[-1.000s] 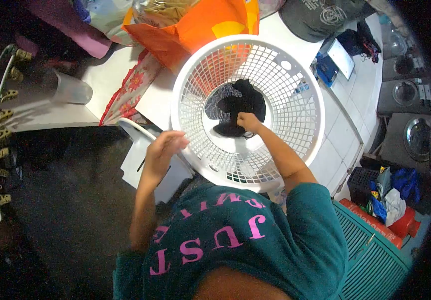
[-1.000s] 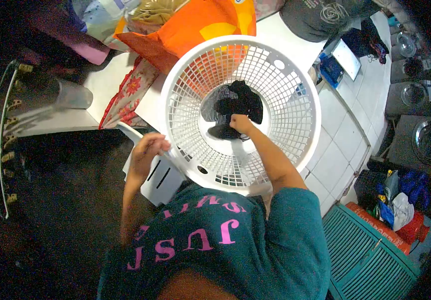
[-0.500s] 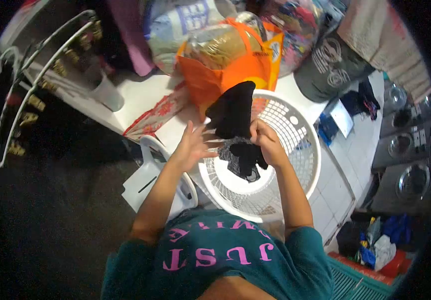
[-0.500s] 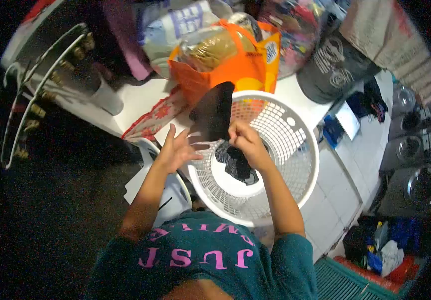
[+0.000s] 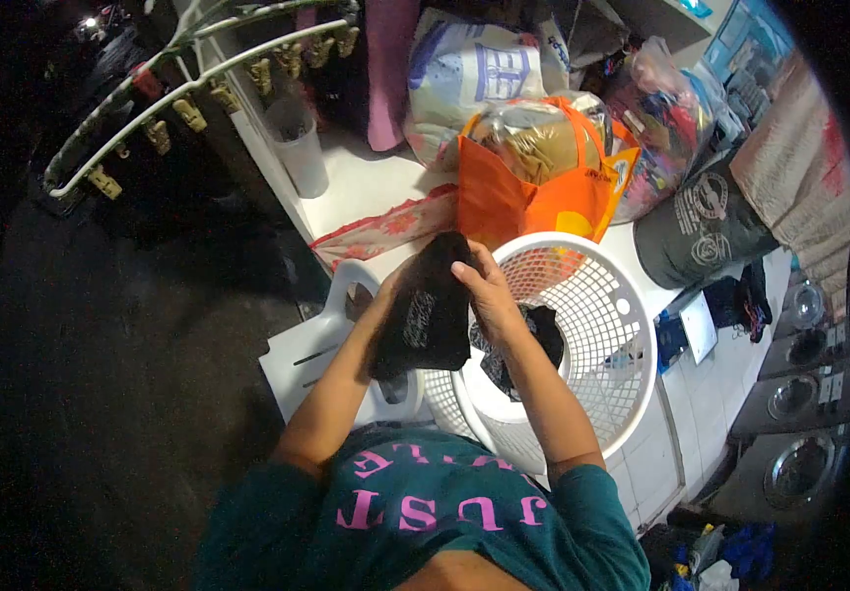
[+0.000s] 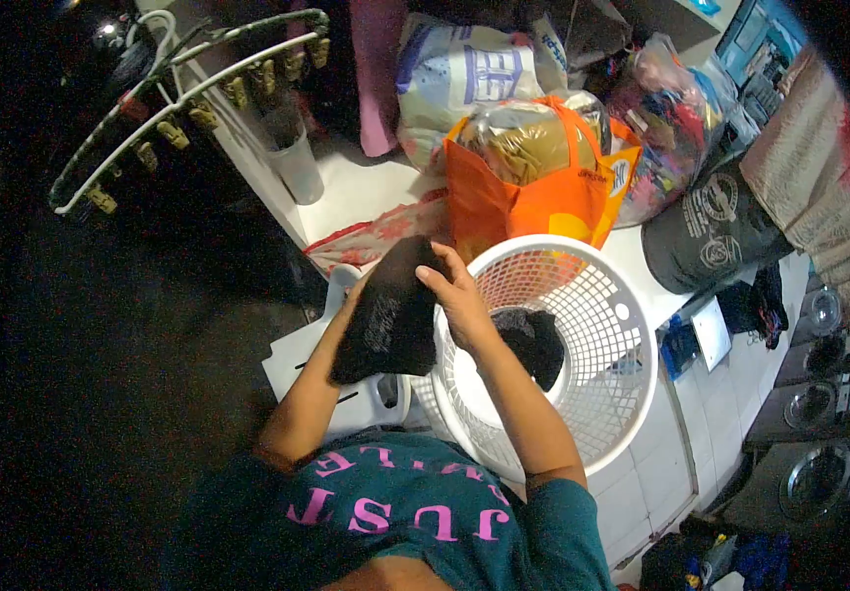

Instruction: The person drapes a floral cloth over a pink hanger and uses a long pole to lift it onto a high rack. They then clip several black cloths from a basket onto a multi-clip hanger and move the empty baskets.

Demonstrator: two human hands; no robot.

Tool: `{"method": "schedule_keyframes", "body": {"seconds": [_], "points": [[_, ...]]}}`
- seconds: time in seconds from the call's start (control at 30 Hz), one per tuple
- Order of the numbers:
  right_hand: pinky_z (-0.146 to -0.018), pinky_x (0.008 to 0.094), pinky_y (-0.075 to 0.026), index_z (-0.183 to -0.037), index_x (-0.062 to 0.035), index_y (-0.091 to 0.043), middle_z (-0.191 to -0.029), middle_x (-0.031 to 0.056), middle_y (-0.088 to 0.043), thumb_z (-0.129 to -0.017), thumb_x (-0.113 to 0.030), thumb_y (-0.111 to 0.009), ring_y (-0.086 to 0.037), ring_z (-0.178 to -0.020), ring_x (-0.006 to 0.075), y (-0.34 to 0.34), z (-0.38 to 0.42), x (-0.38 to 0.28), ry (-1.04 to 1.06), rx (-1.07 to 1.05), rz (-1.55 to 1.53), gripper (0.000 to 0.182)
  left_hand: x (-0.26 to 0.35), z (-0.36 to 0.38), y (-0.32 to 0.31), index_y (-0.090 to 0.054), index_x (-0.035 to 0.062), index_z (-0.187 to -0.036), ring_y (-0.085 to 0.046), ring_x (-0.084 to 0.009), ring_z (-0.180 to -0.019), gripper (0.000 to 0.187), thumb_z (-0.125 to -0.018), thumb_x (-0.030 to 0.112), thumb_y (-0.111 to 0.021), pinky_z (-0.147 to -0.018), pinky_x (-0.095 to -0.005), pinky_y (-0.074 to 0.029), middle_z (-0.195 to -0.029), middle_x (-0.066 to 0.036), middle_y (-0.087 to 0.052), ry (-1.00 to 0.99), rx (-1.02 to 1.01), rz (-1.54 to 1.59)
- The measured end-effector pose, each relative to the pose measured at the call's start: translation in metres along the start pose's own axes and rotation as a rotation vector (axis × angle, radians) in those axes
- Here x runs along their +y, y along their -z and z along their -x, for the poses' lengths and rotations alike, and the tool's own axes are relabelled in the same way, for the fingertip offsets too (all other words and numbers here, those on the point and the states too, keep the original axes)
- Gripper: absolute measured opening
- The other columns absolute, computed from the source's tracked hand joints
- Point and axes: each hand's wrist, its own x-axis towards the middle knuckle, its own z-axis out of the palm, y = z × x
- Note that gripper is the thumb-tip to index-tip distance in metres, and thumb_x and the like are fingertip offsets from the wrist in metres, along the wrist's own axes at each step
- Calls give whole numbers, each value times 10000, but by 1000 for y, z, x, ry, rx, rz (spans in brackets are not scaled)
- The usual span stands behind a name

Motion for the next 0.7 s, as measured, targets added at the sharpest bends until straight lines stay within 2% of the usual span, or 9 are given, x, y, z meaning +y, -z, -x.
{"method": "schedule_keyframes", "body": {"seconds": [0.07, 0.2, 0.23, 0.27, 0.37, 0.47, 0.6, 0.67, 0.7], "points": [[-765, 225, -391, -1013, -35, -530, -918, 11, -546, -817, -113, -551, -494, -848, 95, -11, -4, -1, 10, 38, -56, 211, -15, 2, 10, -391, 8, -1220, -456, -151, -1095, 478, -800, 178, -543, -928, -288, -350, -1207, -84, -451, 290, 2, 951], [-740, 225, -409, -964, -21, -529, -859, 25, -559, -796, -60, -526, -510, -804, 94, -33, -20, -5, 142, 32, 195, 173, -18, -1, 36, -333, 57, -1254, -395, -178, -1160, 533, -809, 279, -525, -972, -332, -301, -1247, -76, -412, 176, 111, 713], [-730, 238, -418, -960, -21, -533, -857, 40, -564, -785, -39, -517, -520, -798, 109, -44, -18, -10, 188, 59, 229, 177, -17, -4, 40, -297, 63, -1270, -365, -187, -1186, 547, -813, 231, -544, -963, -331, -315, -1259, -76, -397, 4, 142, 547], [-734, 253, -424, -942, -11, -544, -848, 69, -579, -773, -28, -528, -541, -788, 136, -52, -24, -8, 360, 86, 321, 170, 0, -6, 41, -364, 39, -1219, -389, -185, -1167, 494, -795, 153, -589, -946, -312, -335, -1215, -85, -437, -22, 222, 503], [-769, 281, -419, -921, 1, -553, -907, 105, -573, -750, -16, -551, -559, -839, 193, -62, -38, -10, 438, -15, 597, 172, -19, -19, 51, -468, 36, -1076, -491, -131, -988, 356, -750, 12, -609, -846, -251, -396, -1082, -51, -508, -112, 304, 258], [-737, 345, -424, -833, -18, -545, -829, 116, -514, -683, -28, -594, -518, -855, 279, -80, -50, -26, 636, 118, 900, 158, 13, -17, 59, -452, 34, -1064, -506, -123, -905, 415, -715, 70, -673, -790, -241, -421, -1030, -50, -512, -196, 417, 32], [-691, 346, -422, -826, -37, -558, -773, 104, -528, -680, -77, -623, -505, -773, 266, -85, -72, -51, 749, -124, 1077, 165, 14, -31, 80, -528, 30, -931, -523, -129, -907, 236, -733, 74, -650, -776, -270, -439, -974, -33, -536, -123, 546, 48], [-658, 322, -423, -827, -27, -561, -722, 75, -545, -743, -133, -615, -516, -729, 218, -81, -82, -61, 604, -291, 1051, 146, 14, -38, 94, -544, 26, -873, -543, -113, -780, 114, -783, 80, -590, -713, -256, -442, -916, -25, -552, -388, 554, -138], [-658, 322, -423, -827, -27, -561, -722, 75, -545, -743, -133, -615, -516, -729, 218, -79, -87, -67, 607, -284, 1056, 146, 13, -38, 101, -540, 19, -873, -549, -130, -777, 116, -797, 99, -575, -715, -253, -439, -865, -34, -550, -183, 456, 20]]}}
